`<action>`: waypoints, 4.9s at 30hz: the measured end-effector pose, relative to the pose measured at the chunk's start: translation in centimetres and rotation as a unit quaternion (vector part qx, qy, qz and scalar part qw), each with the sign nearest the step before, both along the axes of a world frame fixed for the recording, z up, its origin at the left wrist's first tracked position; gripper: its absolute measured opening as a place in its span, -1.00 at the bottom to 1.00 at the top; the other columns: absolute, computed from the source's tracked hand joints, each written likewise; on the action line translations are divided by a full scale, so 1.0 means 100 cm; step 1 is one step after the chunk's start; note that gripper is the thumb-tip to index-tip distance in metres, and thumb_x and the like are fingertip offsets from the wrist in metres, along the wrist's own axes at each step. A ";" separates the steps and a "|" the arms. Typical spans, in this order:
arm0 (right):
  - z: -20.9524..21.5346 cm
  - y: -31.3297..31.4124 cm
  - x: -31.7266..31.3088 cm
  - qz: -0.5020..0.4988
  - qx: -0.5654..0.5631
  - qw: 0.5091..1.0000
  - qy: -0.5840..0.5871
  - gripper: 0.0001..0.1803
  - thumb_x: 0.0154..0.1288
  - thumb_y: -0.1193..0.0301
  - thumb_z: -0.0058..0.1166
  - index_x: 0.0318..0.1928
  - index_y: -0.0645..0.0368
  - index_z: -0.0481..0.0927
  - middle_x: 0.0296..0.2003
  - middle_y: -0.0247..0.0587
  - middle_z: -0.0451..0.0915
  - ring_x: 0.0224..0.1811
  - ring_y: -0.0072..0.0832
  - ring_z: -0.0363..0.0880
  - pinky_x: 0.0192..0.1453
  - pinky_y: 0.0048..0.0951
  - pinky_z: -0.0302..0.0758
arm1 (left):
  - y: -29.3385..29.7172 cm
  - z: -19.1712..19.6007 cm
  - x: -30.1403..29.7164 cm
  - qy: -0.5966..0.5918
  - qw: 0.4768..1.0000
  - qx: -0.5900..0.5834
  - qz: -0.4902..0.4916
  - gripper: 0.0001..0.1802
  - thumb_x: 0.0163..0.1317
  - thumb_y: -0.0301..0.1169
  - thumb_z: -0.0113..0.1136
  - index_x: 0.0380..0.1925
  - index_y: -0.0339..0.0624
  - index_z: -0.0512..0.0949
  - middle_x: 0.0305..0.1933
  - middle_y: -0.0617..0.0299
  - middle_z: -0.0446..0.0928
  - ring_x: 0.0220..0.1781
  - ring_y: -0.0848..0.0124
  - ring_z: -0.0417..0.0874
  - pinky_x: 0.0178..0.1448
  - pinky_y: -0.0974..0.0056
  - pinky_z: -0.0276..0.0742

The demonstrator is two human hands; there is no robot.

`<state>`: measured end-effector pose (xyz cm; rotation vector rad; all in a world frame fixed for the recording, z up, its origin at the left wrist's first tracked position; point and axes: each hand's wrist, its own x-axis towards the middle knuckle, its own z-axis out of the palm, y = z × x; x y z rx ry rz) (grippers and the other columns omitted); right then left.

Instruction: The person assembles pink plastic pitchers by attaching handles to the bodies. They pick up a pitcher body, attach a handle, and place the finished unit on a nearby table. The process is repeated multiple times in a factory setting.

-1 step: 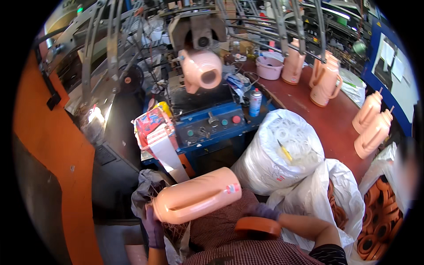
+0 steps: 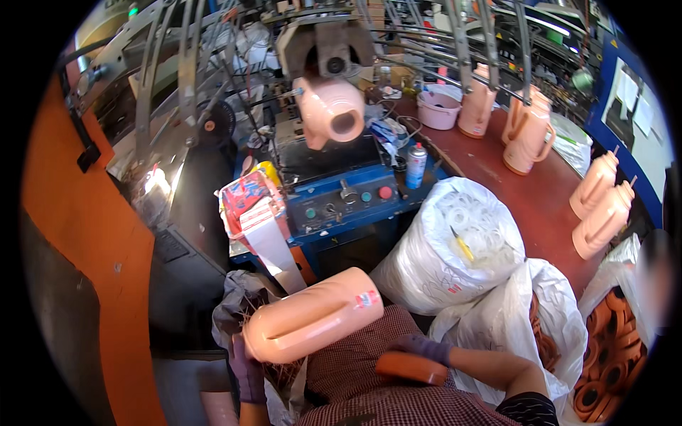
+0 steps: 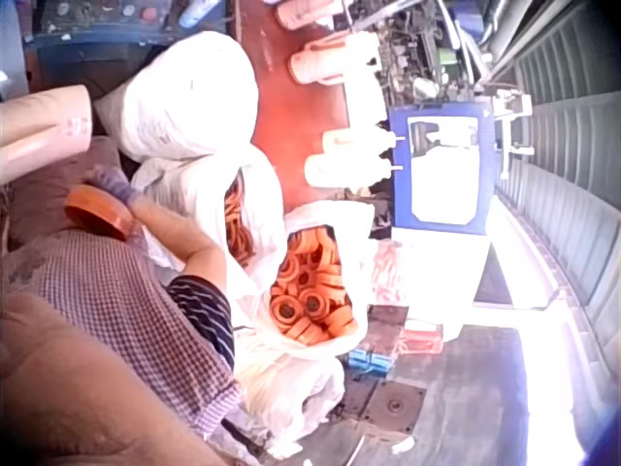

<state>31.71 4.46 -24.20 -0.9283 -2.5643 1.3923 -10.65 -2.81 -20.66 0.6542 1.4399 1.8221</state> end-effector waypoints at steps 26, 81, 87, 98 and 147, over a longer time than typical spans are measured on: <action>0.147 0.046 -0.046 -0.217 0.330 0.878 0.270 -0.36 0.06 0.45 0.21 0.20 0.45 0.49 -0.07 0.16 0.54 -0.08 -0.06 0.58 0.07 -0.25 0.51 | -0.047 -0.045 0.046 -0.261 0.949 0.024 -0.173 -0.47 0.58 -0.08 -0.32 0.36 -0.14 0.29 0.41 0.09 0.37 0.43 0.18 0.38 0.45 0.02 0.37; 0.293 -0.030 0.077 -0.186 0.726 0.662 -0.004 -0.54 -0.04 0.45 0.33 -0.02 0.13 0.68 -0.32 -0.17 0.61 -0.39 -0.27 0.61 -0.41 -0.32 0.49 | 0.068 0.156 0.168 0.452 0.775 0.204 -0.392 -0.10 -0.25 -0.18 0.58 0.17 -0.31 0.50 0.25 -0.01 0.51 0.41 0.01 0.40 0.41 0.00 0.33; 0.250 0.002 -0.028 -0.130 0.503 0.806 0.285 -0.53 0.07 0.40 0.34 0.05 0.18 0.63 -0.17 -0.25 0.63 -0.21 -0.37 0.62 -0.18 -0.43 0.51 | 0.036 0.142 0.130 0.519 0.803 0.175 -0.235 0.12 -0.18 0.03 0.60 0.34 -0.27 0.27 0.22 -0.02 0.51 0.26 0.07 0.54 0.41 -0.01 0.33; 0.149 0.049 -0.098 -0.338 -0.283 0.774 0.454 -0.65 0.42 0.16 0.07 -0.32 0.21 0.45 -0.50 -0.15 0.58 -0.72 -0.47 0.46 -0.61 -0.46 0.42 | 0.005 0.101 0.078 0.301 0.901 0.169 -0.263 0.17 -0.37 -0.24 0.58 0.34 -0.33 0.22 0.32 -0.14 0.41 0.47 0.07 0.33 0.46 -0.03 0.30; 0.132 0.057 0.009 -0.216 -0.067 0.962 0.153 -0.52 0.34 0.15 0.19 0.07 0.28 0.54 -0.13 -0.12 0.63 -0.07 -0.37 0.65 0.00 -0.36 0.58 | 0.051 0.101 0.115 -0.229 0.930 0.111 -0.266 -0.36 0.49 0.12 -0.17 -0.30 -0.31 0.53 -0.06 -0.10 0.62 0.01 0.09 0.64 0.20 0.03 0.54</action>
